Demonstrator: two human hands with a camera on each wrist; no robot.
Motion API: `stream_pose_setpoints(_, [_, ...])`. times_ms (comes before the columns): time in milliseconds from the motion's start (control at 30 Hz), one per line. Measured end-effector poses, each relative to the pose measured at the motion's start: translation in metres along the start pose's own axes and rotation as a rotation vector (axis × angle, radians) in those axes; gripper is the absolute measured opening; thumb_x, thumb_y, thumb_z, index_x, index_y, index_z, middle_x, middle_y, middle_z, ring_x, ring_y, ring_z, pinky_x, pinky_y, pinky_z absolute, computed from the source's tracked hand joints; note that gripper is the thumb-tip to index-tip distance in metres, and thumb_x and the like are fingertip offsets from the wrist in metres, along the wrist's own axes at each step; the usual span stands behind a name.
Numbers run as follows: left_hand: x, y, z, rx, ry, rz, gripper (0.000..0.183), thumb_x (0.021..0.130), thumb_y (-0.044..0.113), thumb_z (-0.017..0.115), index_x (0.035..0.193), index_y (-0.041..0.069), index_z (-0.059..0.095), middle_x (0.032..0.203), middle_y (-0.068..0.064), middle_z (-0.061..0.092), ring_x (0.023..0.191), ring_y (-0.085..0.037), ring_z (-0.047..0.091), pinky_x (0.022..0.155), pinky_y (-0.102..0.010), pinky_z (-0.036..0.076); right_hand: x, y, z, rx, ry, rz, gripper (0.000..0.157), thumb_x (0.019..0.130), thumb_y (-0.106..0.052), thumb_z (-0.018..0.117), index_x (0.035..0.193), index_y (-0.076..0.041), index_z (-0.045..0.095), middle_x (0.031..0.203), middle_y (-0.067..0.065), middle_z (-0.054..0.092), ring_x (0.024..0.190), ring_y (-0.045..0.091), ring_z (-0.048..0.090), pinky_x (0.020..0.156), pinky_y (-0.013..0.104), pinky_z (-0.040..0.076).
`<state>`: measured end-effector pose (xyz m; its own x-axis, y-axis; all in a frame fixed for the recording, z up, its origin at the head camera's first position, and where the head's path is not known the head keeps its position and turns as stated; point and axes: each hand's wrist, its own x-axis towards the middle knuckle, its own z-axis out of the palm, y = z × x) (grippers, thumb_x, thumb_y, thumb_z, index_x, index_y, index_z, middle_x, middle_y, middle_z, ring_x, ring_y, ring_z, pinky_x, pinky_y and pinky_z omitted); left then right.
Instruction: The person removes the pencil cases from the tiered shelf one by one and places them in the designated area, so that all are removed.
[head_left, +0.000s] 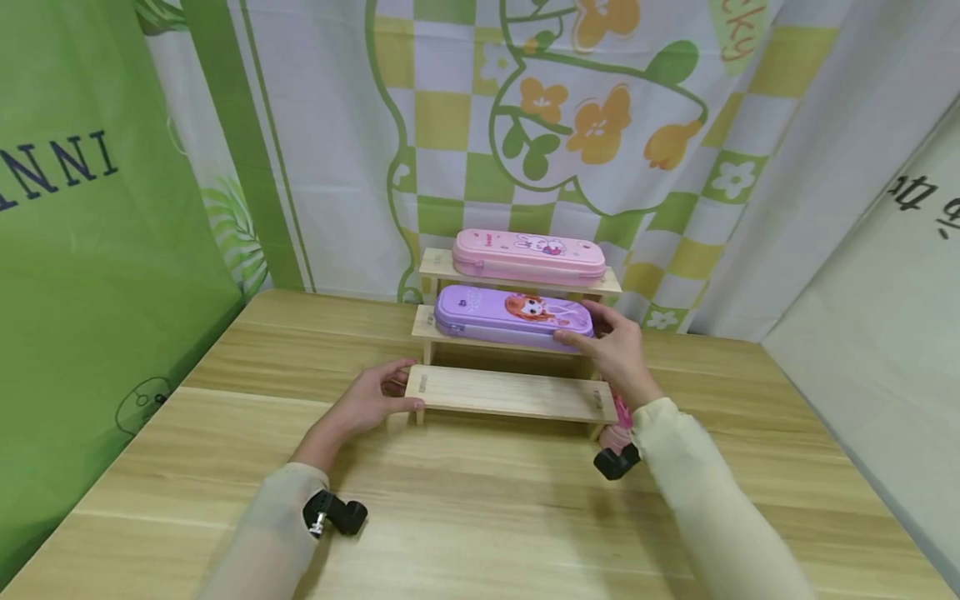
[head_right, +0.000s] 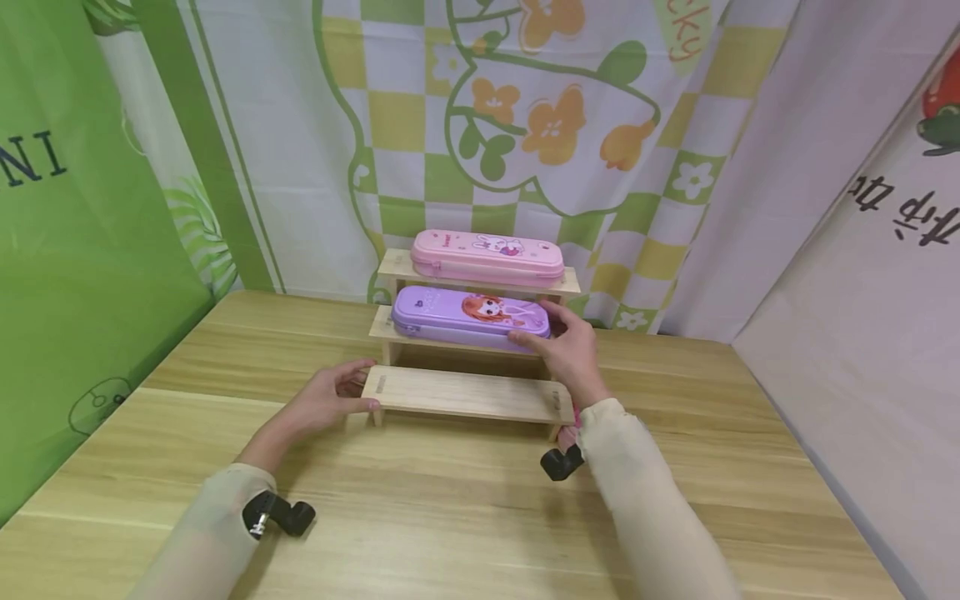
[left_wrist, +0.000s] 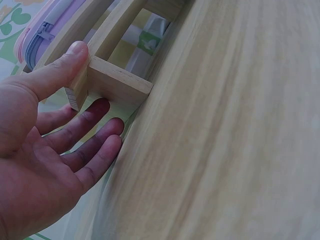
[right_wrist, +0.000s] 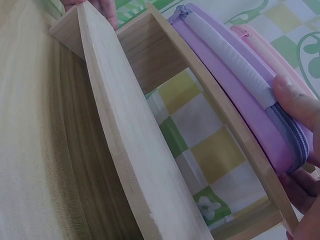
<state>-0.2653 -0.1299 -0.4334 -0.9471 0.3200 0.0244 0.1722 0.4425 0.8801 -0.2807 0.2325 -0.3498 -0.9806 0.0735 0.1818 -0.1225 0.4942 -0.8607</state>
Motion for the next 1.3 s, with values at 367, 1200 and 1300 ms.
stream_pose_setpoints(367, [0.001,-0.002,0.0,-0.014,0.005,-0.003,0.074,0.087,0.016,0.08,0.149,0.0,0.044,0.125,-0.02,0.065,0.11,-0.031,0.063,0.102,-0.048,0.05,-0.006,0.006,-0.009,0.07,0.066,0.034,0.076,0.081,-0.027,0.087,0.146,-0.007,0.052,0.138,0.017,0.061,0.105,0.018,0.062,0.069,0.016,0.055])
stream_pose_setpoints(1200, [-0.002,0.0,0.0,0.005,0.004,-0.001,0.074,0.088,0.02,0.079,0.15,-0.001,0.043,0.126,-0.021,0.063,0.112,-0.032,0.061,0.102,-0.049,0.049,-0.036,0.028,-0.066,0.012,0.238,0.042,0.073,0.083,-0.025,0.085,0.146,-0.007,0.052,0.143,0.019,0.058,0.11,0.004,0.057,0.085,0.005,0.047])
stream_pose_setpoints(1300, [-0.002,0.0,0.0,0.001,0.001,0.004,0.074,0.088,0.019,0.079,0.15,-0.002,0.042,0.125,-0.022,0.063,0.112,-0.031,0.061,0.101,-0.048,0.05,-0.04,0.032,-0.074,0.021,0.253,0.045,0.073,0.084,-0.025,0.084,0.147,-0.007,0.051,0.143,0.02,0.058,0.105,0.0,0.055,0.082,0.004,0.048])
